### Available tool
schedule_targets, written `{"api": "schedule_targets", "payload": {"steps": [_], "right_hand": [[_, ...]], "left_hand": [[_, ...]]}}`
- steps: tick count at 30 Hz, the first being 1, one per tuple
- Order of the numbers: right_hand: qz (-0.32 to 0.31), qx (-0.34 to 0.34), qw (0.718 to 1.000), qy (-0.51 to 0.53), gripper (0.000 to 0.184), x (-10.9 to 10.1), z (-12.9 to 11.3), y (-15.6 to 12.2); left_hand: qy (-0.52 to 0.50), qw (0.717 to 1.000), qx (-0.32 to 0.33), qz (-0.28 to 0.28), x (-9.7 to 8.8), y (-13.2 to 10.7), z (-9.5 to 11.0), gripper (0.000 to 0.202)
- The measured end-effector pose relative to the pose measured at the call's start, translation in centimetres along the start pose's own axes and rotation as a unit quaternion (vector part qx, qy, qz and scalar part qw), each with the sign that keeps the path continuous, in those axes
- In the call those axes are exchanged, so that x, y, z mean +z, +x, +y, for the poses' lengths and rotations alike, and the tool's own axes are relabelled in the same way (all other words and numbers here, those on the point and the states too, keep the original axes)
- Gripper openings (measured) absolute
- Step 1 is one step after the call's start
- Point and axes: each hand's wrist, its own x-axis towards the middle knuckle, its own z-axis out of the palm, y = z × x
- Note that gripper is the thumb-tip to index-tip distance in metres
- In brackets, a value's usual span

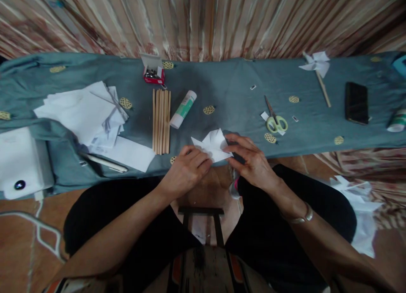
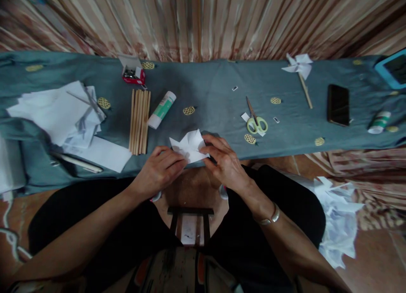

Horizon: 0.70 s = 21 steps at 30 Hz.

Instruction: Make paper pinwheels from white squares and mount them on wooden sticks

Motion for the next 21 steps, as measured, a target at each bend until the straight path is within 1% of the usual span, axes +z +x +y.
{"api": "schedule_targets", "payload": {"steps": [4, 8, 13, 17, 21], "right_hand": [[-0.002, -0.009, 1.000, 0.010, 0.013, -0.3, 0.2, -0.3], [-0.025, -0.002, 0.999, 0.031, 0.013, -0.1, -0.1, -0.5], [-0.038, -0.001, 0.998, 0.050, 0.011, 0.4, -0.2, -0.5], [-0.036, 0.005, 0.998, 0.053, 0.011, 1.0, 0.0, -0.2], [-0.033, 0.026, 0.996, 0.073, 0.006, 1.2, 0.1, 0.2]], "left_hand": [[0.007, 1.000, -0.001, 0.007, 0.1, 0.2, -0.4, 0.013], [0.016, 1.000, -0.007, 0.011, 0.3, 0.2, -0.8, 0.013], [0.013, 1.000, -0.012, -0.003, 0.9, 0.0, -0.3, 0.013], [-0.016, 1.000, -0.001, 0.009, 1.5, -0.1, 0.0, 0.014], [-0.030, 0.999, -0.001, 0.016, 1.9, -0.3, -0.1, 0.017]]}}
